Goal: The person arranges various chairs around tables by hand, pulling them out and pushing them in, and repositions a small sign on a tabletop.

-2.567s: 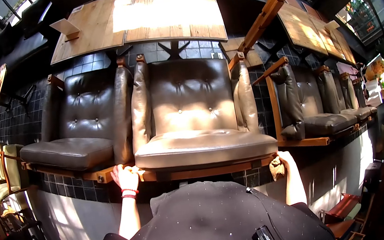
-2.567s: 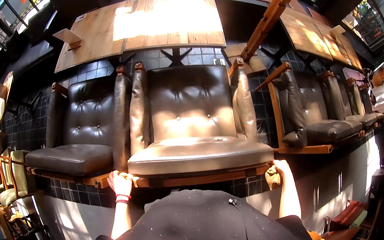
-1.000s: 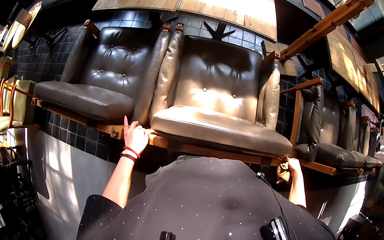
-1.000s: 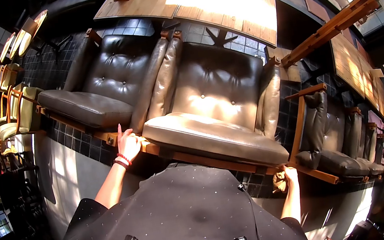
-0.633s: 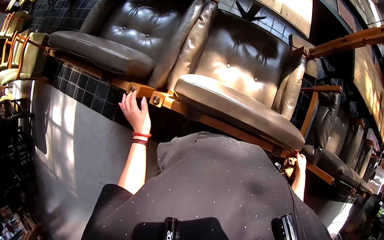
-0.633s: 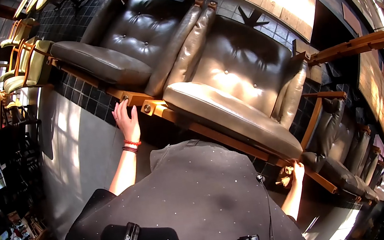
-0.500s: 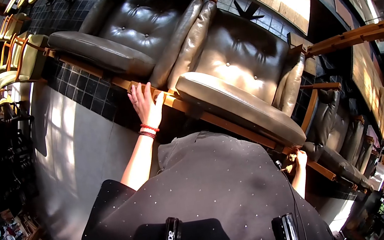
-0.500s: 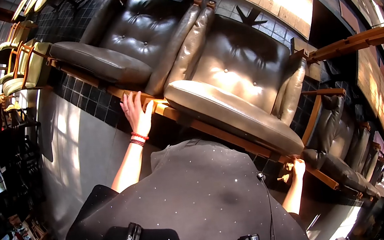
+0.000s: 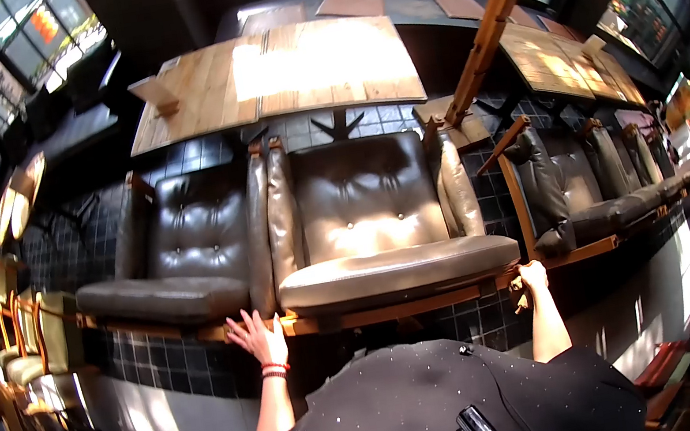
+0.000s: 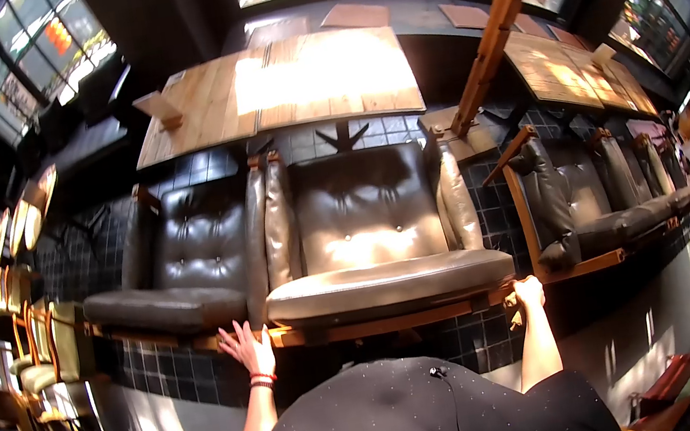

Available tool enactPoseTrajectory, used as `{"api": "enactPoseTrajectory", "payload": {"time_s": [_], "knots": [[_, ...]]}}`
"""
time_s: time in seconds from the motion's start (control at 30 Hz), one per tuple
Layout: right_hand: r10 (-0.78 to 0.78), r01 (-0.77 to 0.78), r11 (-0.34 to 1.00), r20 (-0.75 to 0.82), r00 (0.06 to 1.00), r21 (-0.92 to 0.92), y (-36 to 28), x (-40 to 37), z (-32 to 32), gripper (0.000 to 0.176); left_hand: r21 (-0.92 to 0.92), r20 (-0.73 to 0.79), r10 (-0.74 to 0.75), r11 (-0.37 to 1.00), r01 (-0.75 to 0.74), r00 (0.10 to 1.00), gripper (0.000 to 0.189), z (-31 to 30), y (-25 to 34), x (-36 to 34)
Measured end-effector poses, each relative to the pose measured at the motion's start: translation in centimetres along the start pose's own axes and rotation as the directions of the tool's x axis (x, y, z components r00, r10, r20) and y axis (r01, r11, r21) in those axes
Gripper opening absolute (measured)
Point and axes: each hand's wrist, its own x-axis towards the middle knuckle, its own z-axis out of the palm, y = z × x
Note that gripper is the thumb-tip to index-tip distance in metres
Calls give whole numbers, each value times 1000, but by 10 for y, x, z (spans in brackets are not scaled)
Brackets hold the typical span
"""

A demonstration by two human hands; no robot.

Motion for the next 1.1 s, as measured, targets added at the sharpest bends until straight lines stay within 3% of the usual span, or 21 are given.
{"api": "enactPoseTrajectory", "payload": {"time_s": [0.2,0.33,0.37,0.43,0.6,0.77,0.9,1.0,1.1], "knots": [[39,-38,994,10,999,-107,-6,2,-2,56,18,-27,-1,1000,1,1000,45,3,1,-3],[-11,15,996,45,999,-86,-3,3,-7,57,40,22,-30,999,29,999,49,1,1,-4],[-23,23,1000,-4,1000,-8,-5,-3,-9,57,42,38,-31,999,29,999,50,-1,2,-4],[-31,34,997,45,998,-67,-7,-7,-16,57,60,45,-36,998,33,998,51,-1,1,-5],[-127,127,992,55,990,-1,1,-6,-16,56,55,-35,-150,987,152,988,57,-6,16,-21],[-332,332,943,77,940,17,23,2,-16,57,59,-20,-241,969,242,970,56,-33,53,-79],[-460,453,887,76,885,89,34,2,-19,54,24,-29,-204,979,205,979,57,-25,51,-155],[-422,417,905,72,904,80,35,2,-12,55,-19,-3,-157,987,157,988,57,-30,32,-201],[-393,391,918,28,919,66,33,3,-9,55,-119,-24,-253,961,249,967,51,-32,7,-241]]}}
